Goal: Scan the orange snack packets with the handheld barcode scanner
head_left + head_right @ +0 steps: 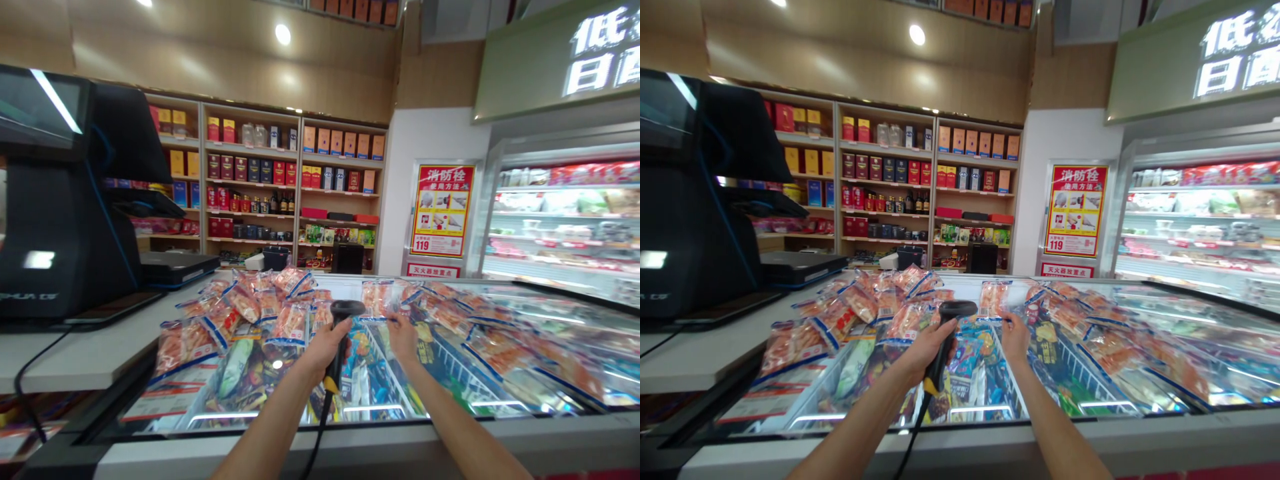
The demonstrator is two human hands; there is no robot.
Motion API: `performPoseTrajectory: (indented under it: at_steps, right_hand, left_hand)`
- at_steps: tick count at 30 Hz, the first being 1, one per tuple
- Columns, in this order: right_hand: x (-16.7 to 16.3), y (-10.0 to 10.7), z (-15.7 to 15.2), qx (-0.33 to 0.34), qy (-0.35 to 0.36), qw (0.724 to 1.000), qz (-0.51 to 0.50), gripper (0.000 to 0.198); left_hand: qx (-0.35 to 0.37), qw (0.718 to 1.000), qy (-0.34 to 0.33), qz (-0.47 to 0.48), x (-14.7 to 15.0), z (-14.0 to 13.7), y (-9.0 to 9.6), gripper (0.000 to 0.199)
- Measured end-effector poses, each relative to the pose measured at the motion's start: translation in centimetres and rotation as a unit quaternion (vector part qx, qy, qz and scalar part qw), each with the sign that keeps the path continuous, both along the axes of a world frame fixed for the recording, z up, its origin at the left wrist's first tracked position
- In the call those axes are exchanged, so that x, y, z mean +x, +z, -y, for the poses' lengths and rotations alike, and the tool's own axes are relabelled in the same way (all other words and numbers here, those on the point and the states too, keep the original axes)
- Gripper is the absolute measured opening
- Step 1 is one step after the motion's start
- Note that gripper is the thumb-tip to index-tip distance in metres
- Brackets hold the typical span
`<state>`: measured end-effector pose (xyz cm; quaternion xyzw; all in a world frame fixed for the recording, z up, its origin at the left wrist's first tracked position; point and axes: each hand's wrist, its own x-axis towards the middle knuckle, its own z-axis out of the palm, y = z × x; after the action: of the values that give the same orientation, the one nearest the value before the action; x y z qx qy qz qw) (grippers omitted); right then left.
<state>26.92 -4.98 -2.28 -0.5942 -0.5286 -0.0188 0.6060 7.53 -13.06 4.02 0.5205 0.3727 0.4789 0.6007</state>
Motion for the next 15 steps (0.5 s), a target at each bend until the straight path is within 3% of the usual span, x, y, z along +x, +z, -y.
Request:
performPoseTrajectory:
  at_steps: [7, 15]
  right_hand:
    - [0.1, -0.1, 0.0, -0.002, 0.007, 1.000, 0.003, 0.028]
    - [-1.8, -1.4, -2.3, -0.080, 0.067, 0.993, 0.056, 0.040]
  left_hand:
    - [0.001, 1.000, -0.006, -0.005, -0.1, 0.4, 0.1, 0.036]
    - [-0.002, 0.996, 0.091, -0.010, -3.3, -0.6, -0.4, 0.035]
